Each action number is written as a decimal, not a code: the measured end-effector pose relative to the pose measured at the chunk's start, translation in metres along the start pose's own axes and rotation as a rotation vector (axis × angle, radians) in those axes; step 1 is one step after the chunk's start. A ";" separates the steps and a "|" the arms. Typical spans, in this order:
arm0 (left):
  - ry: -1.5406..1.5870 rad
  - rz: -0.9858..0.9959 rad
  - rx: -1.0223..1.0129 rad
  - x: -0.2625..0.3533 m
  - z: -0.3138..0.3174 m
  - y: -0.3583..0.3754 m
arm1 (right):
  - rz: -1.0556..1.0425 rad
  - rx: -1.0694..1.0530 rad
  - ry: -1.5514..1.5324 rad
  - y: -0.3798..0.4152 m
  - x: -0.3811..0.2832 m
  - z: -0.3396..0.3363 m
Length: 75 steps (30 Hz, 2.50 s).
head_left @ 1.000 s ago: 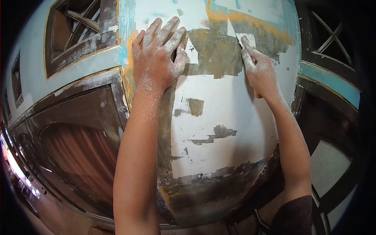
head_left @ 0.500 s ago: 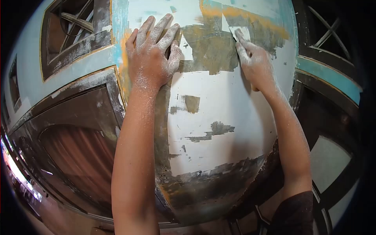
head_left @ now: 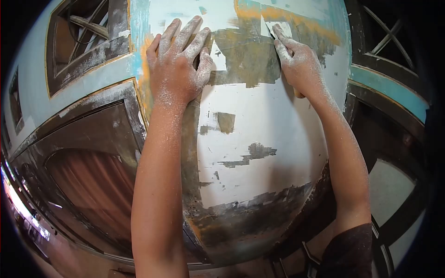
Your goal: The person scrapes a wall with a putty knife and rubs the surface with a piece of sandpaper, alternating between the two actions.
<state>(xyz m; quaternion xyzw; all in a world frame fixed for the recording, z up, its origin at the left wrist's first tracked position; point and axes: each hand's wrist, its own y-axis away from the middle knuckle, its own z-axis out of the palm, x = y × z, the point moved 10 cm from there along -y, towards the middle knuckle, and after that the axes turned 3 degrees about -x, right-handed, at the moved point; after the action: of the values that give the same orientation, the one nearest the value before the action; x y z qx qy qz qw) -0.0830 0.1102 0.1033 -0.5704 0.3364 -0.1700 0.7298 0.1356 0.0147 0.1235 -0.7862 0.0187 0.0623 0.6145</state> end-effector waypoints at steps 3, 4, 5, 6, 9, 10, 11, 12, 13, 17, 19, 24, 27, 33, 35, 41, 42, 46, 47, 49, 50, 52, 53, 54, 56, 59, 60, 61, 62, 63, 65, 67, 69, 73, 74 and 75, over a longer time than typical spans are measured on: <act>-0.010 0.003 0.000 0.000 0.000 0.000 | 0.039 -0.041 0.057 -0.008 -0.003 0.001; -0.019 0.004 -0.003 0.001 0.000 0.000 | 0.052 -0.057 0.087 -0.011 -0.003 0.003; -0.009 -0.005 -0.008 0.000 0.001 -0.001 | 0.078 -0.060 0.056 -0.009 -0.003 0.002; -0.008 -0.005 -0.009 0.000 0.001 -0.001 | 0.104 -0.062 0.025 -0.006 -0.004 -0.001; 0.005 -0.001 0.004 -0.001 0.000 0.000 | 0.014 -0.016 0.027 -0.009 0.003 0.003; 0.009 -0.001 0.008 -0.002 0.000 0.000 | 0.012 -0.014 0.024 -0.013 0.000 0.003; 0.016 0.000 0.009 -0.001 0.000 -0.001 | 0.010 -0.021 0.066 -0.017 -0.005 0.002; 0.017 0.001 0.005 0.000 0.000 0.000 | 0.008 -0.030 0.109 -0.019 -0.007 0.003; 0.013 -0.001 -0.001 0.000 -0.001 -0.001 | 0.014 -0.022 0.105 -0.019 -0.004 0.004; 0.007 0.000 -0.001 0.000 -0.002 -0.001 | 0.062 -0.048 -0.020 -0.005 -0.001 -0.002; 0.009 -0.003 -0.003 -0.001 -0.001 0.000 | 0.100 -0.090 -0.020 0.008 0.002 -0.004; 0.015 -0.007 -0.011 -0.001 -0.001 0.000 | 0.046 -0.078 -0.019 0.038 0.018 0.002; 0.013 -0.004 -0.011 -0.002 0.000 0.000 | 0.177 -0.175 -0.001 0.047 0.015 0.003; -0.004 0.008 0.004 -0.001 -0.001 0.000 | 0.141 -0.109 -0.019 0.028 0.008 0.003; 0.013 0.000 0.001 -0.001 -0.002 0.000 | 0.160 -0.124 -0.043 0.031 0.014 0.006; 0.009 -0.007 -0.004 -0.001 -0.001 0.000 | 0.181 -0.157 -0.002 0.025 0.004 0.004; 0.005 -0.005 -0.001 -0.001 -0.001 0.000 | 0.193 -0.154 -0.006 0.025 0.003 0.002; -0.006 -0.010 0.000 -0.001 -0.001 0.000 | 0.082 -0.058 -0.034 0.023 0.007 0.003; -0.005 -0.010 0.001 -0.001 -0.001 -0.001 | 0.056 -0.059 -0.002 0.016 0.008 0.005; -0.002 -0.009 0.002 0.000 0.000 -0.001 | 0.068 -0.073 0.069 0.010 0.005 0.005; 0.003 -0.011 0.004 0.001 -0.001 -0.001 | 0.067 -0.072 0.069 0.012 0.002 0.001; 0.010 -0.019 0.010 0.000 -0.002 0.000 | 0.167 -0.114 -0.058 0.018 0.004 0.000; 0.002 -0.017 0.008 0.000 -0.002 0.000 | 0.207 -0.147 -0.020 0.019 0.002 0.000; -0.001 -0.018 0.011 -0.001 -0.003 -0.001 | 0.126 -0.096 -0.005 0.015 0.006 0.003; -0.007 -0.011 0.009 0.001 -0.003 -0.001 | -0.038 -0.009 0.016 0.005 -0.007 0.001; -0.011 -0.018 -0.004 0.000 -0.002 0.000 | 0.099 -0.095 -0.033 0.008 -0.004 0.001; -0.013 -0.019 -0.002 0.000 -0.002 0.000 | -0.092 0.044 0.002 0.009 -0.004 0.000; -0.011 -0.016 -0.003 0.000 -0.001 0.000 | -0.056 0.015 0.006 0.008 -0.003 0.002; -0.009 -0.012 -0.004 0.000 -0.001 0.000 | -0.020 -0.014 0.009 0.006 -0.003 0.002; -0.002 -0.013 0.001 0.000 -0.001 0.000 | -0.020 -0.014 0.006 0.002 -0.005 0.001; -0.001 -0.013 0.002 0.000 -0.001 0.000 | 0.039 -0.063 0.045 -0.008 -0.003 0.006; 0.004 -0.015 0.006 0.000 -0.001 0.000 | 0.032 -0.043 0.024 -0.005 -0.003 0.004; 0.007 -0.017 0.008 -0.001 -0.001 0.000 | 0.082 -0.033 -0.019 0.000 -0.005 0.000; 0.010 -0.019 0.008 0.000 -0.002 0.000 | 0.010 -0.017 0.034 -0.015 -0.006 0.003; 0.013 -0.019 0.005 0.000 -0.002 0.000 | 0.006 -0.009 0.038 -0.012 -0.010 -0.001; 0.014 -0.016 0.007 0.000 -0.002 0.000 | -0.004 -0.012 0.026 -0.009 -0.006 -0.001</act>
<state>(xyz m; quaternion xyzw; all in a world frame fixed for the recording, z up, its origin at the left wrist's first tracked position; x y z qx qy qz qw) -0.0846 0.1094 0.1028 -0.5692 0.3364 -0.1809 0.7281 0.1302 0.0161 0.1334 -0.7908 0.0250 0.0508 0.6095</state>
